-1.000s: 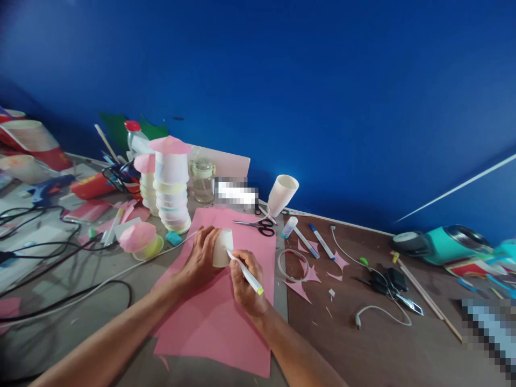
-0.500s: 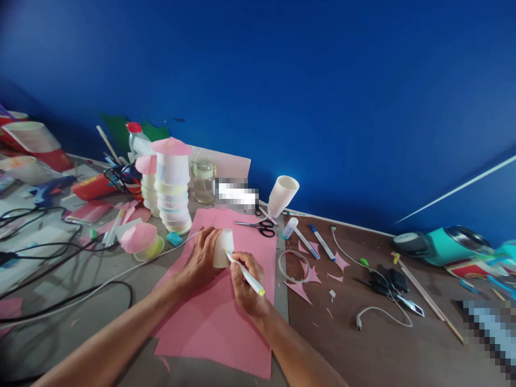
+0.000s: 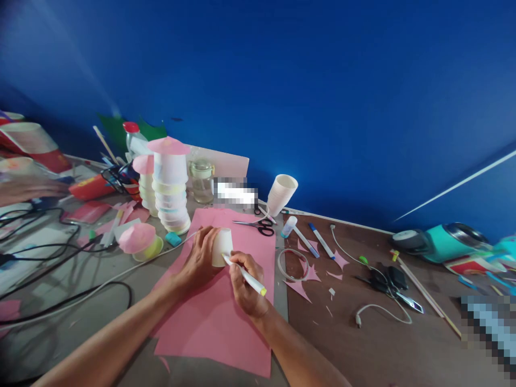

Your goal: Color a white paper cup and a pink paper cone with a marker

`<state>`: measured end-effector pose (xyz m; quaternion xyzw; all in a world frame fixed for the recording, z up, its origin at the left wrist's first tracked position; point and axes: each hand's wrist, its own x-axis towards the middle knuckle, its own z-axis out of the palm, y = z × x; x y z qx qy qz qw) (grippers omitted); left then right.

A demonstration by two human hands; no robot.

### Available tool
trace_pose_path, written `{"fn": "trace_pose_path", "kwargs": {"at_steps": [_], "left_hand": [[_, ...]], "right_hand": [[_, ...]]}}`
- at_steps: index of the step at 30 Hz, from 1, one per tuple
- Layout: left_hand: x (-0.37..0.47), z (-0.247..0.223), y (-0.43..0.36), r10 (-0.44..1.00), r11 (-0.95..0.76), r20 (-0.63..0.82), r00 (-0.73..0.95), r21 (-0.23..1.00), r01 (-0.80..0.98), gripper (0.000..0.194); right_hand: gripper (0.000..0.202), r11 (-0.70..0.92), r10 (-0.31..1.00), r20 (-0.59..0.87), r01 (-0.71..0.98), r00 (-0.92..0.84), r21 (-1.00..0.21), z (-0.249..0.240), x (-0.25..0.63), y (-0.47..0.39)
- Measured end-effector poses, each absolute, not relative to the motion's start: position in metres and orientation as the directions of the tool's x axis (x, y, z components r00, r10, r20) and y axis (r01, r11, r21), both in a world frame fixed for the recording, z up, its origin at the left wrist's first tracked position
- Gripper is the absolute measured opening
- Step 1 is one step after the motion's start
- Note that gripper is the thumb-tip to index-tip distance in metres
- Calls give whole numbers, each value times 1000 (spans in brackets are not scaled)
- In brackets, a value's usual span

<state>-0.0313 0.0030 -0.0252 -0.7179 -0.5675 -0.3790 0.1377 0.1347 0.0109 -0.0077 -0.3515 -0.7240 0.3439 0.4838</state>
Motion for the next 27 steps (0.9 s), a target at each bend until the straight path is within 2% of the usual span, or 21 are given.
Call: {"fn": "trace_pose_path", "kwargs": {"at_steps": [18,23,27], "left_hand": [[-31,-24,3,712,-323,700,64,244,914,59],[-31,-29,6,729,-328,683,50,284,901,64],[-31,-32,8,745,-299,667,18,310,903,60]], "right_hand": [[14,549,818,482,176,-315,-817,-7,135,11],[14,552,815,479,189,-325,-812,-6,133,11],[14,603,784,526,204,-330,-771,-9,132,13]]}}
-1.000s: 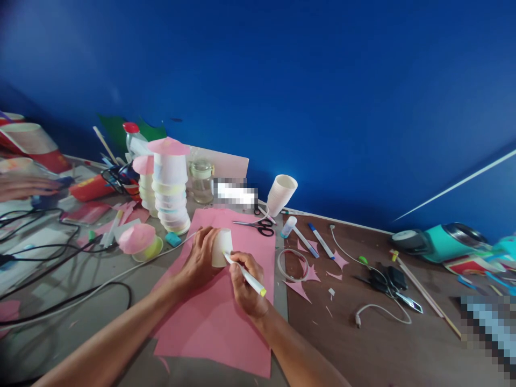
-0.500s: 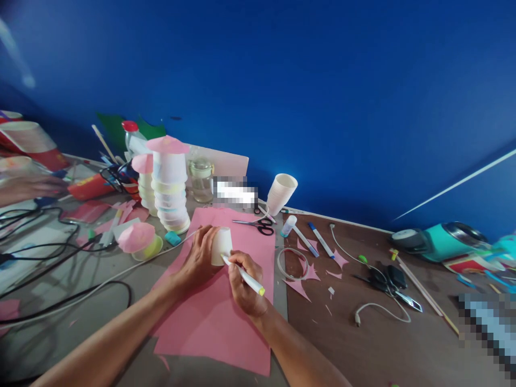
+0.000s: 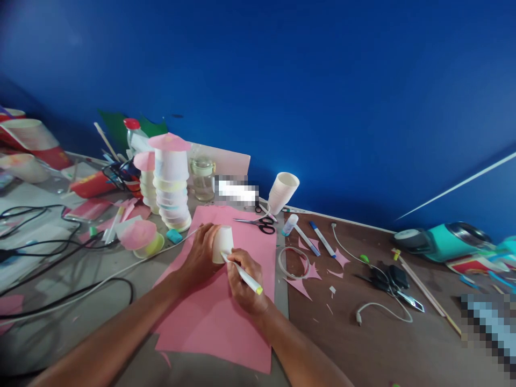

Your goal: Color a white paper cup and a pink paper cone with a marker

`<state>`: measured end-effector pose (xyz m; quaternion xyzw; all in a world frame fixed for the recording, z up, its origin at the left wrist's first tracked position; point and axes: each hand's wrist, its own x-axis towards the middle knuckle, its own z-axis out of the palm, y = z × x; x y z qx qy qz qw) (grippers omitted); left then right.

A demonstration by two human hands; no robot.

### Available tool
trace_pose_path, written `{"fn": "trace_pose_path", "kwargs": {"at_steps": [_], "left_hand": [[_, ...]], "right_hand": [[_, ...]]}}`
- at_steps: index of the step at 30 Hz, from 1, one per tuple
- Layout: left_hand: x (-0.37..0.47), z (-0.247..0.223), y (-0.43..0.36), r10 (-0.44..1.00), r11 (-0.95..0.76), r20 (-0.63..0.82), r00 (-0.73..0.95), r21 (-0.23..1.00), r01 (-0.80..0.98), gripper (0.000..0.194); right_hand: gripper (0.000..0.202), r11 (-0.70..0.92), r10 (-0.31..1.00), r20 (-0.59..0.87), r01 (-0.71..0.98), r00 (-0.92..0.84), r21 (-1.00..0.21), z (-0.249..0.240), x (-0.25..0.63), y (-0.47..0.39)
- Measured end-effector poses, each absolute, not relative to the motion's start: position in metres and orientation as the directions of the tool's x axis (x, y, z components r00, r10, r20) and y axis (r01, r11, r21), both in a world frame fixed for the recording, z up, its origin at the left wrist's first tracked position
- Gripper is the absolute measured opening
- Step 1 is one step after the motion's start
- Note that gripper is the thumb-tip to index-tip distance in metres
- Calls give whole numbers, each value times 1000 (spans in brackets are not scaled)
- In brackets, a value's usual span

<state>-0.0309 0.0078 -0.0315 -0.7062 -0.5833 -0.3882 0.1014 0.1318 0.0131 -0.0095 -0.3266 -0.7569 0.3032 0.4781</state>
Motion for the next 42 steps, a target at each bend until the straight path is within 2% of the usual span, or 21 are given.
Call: {"fn": "trace_pose_path", "kwargs": {"at_steps": [4,10,22,35,42], "left_hand": [[-31,-31,7,718,-312,695,34,277,909,60],[-32,-31,6,685,-325,726,55,237,915,65],[-32,-33,6,695,-328,716,64,236,914,66],[-33,-32,6,700,-342,711,61,259,903,60],[-33,-32,7,713,-336,699,48,281,899,59]], "right_hand": [[14,620,775,539,229,-331,-750,-11,134,14],[14,570,808,506,184,-303,-801,-7,136,14],[12,617,772,543,185,-330,-765,-9,132,15],[19,467,879,434,169,-198,-868,-15,134,19],[18,481,862,438,141,-255,-865,-11,133,18]]}}
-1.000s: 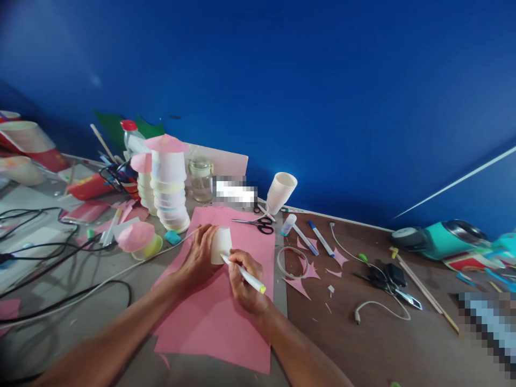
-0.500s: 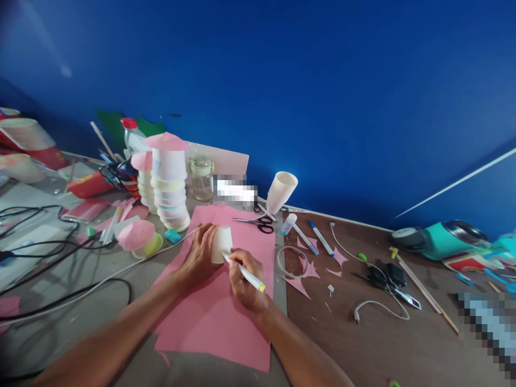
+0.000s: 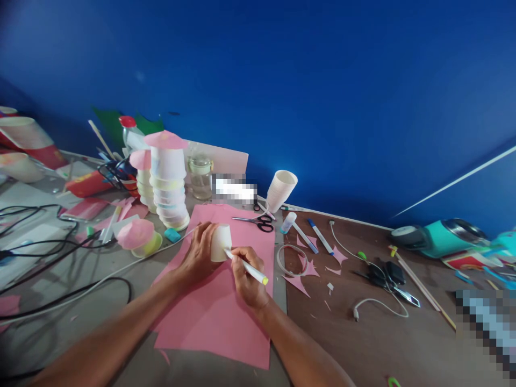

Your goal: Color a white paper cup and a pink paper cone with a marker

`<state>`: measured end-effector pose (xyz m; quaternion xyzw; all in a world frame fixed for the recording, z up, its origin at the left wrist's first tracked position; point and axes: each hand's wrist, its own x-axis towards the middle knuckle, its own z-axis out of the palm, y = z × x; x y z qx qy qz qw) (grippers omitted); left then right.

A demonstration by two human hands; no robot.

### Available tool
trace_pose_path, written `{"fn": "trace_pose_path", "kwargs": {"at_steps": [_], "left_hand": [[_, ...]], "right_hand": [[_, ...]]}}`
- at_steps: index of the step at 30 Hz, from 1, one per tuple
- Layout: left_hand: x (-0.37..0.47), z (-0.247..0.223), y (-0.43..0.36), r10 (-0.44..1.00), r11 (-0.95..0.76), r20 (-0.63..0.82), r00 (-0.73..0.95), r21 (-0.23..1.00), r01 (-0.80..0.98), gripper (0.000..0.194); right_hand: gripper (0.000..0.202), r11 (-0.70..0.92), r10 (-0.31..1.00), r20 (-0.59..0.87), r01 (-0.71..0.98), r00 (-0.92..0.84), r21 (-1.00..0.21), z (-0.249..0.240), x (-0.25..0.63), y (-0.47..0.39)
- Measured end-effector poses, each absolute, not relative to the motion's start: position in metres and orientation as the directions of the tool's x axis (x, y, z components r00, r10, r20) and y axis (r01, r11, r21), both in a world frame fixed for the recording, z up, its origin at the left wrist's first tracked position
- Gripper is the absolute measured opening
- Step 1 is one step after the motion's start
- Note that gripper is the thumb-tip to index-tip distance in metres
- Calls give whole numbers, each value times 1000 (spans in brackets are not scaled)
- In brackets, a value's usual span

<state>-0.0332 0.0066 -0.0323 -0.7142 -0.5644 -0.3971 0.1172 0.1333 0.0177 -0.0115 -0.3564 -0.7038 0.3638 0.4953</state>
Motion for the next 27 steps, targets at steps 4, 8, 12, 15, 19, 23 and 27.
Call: {"fn": "trace_pose_path", "kwargs": {"at_steps": [4,8,12,15,19,23,27], "left_hand": [[-33,-31,6,705,-341,707,50,276,899,63],[-33,-31,5,722,-331,691,44,289,898,63],[-32,-31,5,724,-323,689,34,294,900,65],[-32,-31,5,714,-328,699,40,284,901,64],[-32,-32,6,710,-324,702,48,266,908,63],[-34,-34,6,737,-311,675,37,289,905,71],[-35,-35,5,741,-328,670,50,296,897,75]], "right_hand": [[18,469,858,428,92,-284,-879,-14,134,18],[19,425,891,395,106,-225,-899,-18,133,18],[22,434,890,400,136,-217,-891,-18,133,20],[22,445,878,402,133,-260,-886,-17,135,20],[23,426,880,378,124,-287,-896,-16,137,18],[25,416,908,407,99,-94,-904,-17,132,17],[33,354,934,350,62,-69,-933,-16,127,20]]}}
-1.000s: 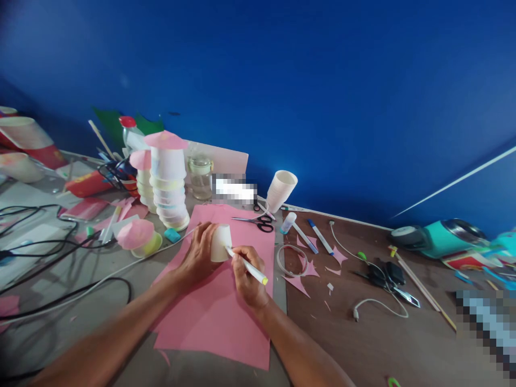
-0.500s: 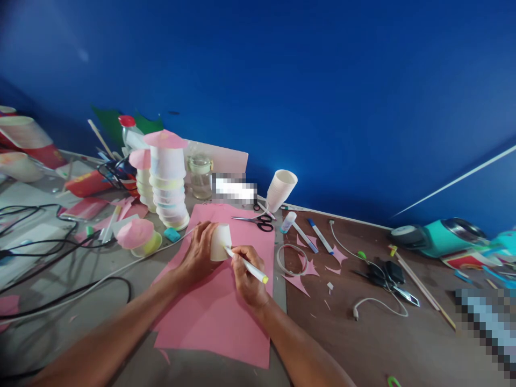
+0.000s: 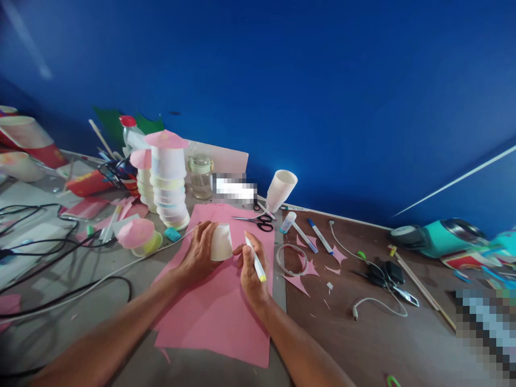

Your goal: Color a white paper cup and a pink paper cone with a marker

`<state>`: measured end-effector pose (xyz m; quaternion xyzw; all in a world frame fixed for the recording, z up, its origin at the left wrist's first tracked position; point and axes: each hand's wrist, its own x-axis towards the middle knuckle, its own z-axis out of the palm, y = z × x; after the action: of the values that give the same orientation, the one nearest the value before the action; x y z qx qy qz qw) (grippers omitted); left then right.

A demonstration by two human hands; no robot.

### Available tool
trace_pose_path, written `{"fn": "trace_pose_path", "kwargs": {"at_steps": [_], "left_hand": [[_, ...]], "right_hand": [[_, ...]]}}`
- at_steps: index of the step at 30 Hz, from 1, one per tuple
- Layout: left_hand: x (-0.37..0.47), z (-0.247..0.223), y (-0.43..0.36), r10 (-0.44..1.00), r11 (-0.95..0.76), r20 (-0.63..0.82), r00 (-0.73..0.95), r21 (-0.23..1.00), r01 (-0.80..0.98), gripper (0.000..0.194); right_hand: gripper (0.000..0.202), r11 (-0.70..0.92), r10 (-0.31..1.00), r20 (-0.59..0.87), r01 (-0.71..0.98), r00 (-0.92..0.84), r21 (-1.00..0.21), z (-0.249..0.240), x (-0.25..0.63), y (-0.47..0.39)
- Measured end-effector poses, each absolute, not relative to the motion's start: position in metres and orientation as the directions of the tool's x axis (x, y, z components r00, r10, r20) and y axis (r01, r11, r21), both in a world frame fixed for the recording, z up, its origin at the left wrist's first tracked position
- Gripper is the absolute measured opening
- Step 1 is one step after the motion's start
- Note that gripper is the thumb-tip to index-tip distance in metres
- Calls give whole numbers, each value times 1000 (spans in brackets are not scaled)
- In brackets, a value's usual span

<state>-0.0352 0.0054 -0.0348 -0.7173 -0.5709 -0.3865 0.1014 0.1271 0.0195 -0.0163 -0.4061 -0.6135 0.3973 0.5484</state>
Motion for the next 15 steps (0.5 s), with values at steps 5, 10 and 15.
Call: {"fn": "trace_pose_path", "kwargs": {"at_steps": [5,10,15], "left_hand": [[-35,-33,5,742,-343,667,69,289,894,72],[-33,-31,5,725,-330,687,52,280,901,73],[-31,-29,5,702,-341,710,55,268,901,68]], "right_hand": [[33,412,910,391,182,-139,-893,-19,127,22],[32,465,881,444,128,-164,-876,-15,130,15],[34,537,813,503,43,-295,-843,-3,135,10]]}}
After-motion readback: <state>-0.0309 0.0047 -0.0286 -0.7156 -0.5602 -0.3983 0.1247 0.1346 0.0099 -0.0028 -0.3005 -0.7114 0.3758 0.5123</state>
